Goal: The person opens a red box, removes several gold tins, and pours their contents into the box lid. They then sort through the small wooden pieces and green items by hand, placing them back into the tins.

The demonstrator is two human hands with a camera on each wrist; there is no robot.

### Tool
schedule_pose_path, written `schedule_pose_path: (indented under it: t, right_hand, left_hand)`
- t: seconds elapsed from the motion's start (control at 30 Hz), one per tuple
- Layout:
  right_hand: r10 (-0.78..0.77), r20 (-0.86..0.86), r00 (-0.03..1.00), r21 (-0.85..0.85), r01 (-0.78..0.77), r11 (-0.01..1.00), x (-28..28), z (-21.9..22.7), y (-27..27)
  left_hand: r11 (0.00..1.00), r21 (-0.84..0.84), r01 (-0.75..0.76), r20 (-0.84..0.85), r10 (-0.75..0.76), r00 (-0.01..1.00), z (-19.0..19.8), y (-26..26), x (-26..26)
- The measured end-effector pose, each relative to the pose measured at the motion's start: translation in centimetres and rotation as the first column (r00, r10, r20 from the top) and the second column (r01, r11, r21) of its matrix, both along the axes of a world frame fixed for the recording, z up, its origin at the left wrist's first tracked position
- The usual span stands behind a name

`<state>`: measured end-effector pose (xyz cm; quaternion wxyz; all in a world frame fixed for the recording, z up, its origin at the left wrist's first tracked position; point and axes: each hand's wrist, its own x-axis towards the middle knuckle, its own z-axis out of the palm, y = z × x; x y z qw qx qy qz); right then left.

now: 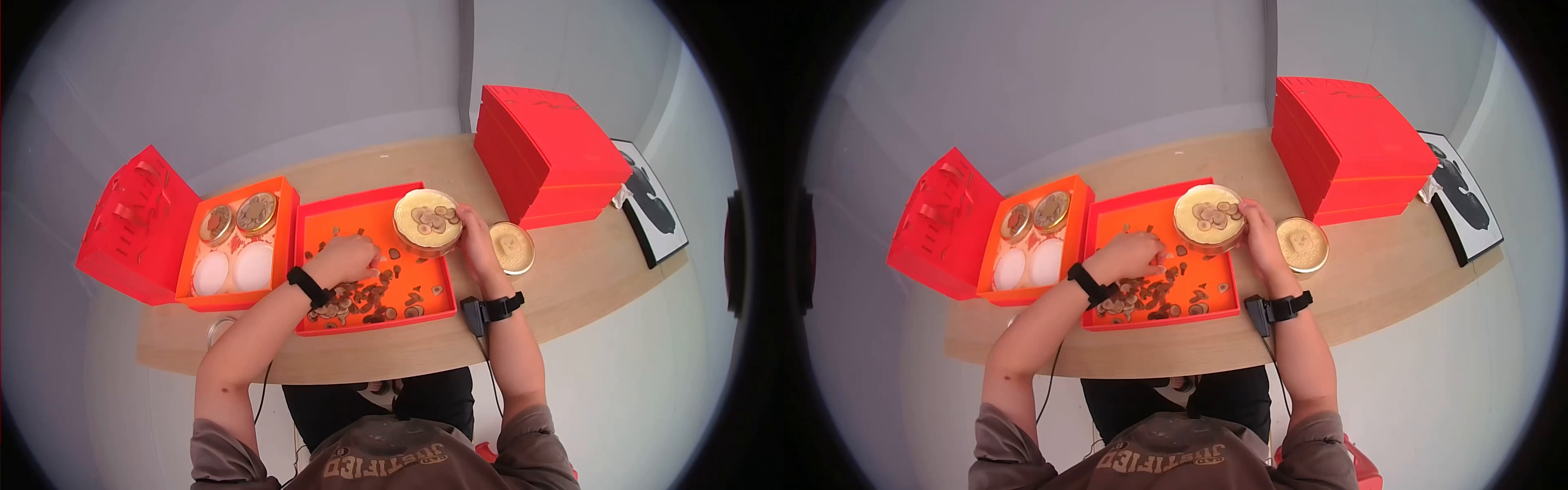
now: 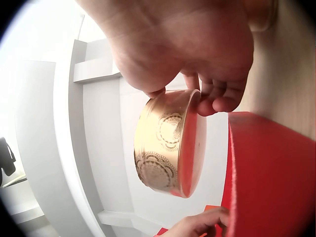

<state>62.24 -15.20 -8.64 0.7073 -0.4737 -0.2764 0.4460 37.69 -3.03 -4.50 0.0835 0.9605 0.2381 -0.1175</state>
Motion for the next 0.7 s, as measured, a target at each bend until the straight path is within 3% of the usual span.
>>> schedule_pose_path:
  t: [0.07,0.13,0.23,0.7]
  right_hand:
    - [0.007,0.011,1.000,0.007,-0.007,1.000,0.1,0.0,0.0]
    - [0.001,0.007,1.000,0.008,-0.001,1.000,0.0,0.0,0.0]
    - [-0.004,0.013,1.000,0.006,0.004,1.000,0.0,0.1,0.0]
    - [0.057,0.028,0.998,-0.047,-0.055,0.997,0.5,-0.4,-0.1]
  left_hand:
    - [1.000,0.000,-0.008,-0.015,0.008,1.000,-0.1,0.3,0.0]
    - [0.987,-0.133,-0.096,0.027,0.100,0.995,-0.2,0.9,0.0]
    - [0.971,-0.186,-0.151,0.088,0.170,0.982,0.2,1.5,0.5]
    - [0.994,-0.018,-0.103,0.119,0.105,0.987,-0.2,0.7,1.6]
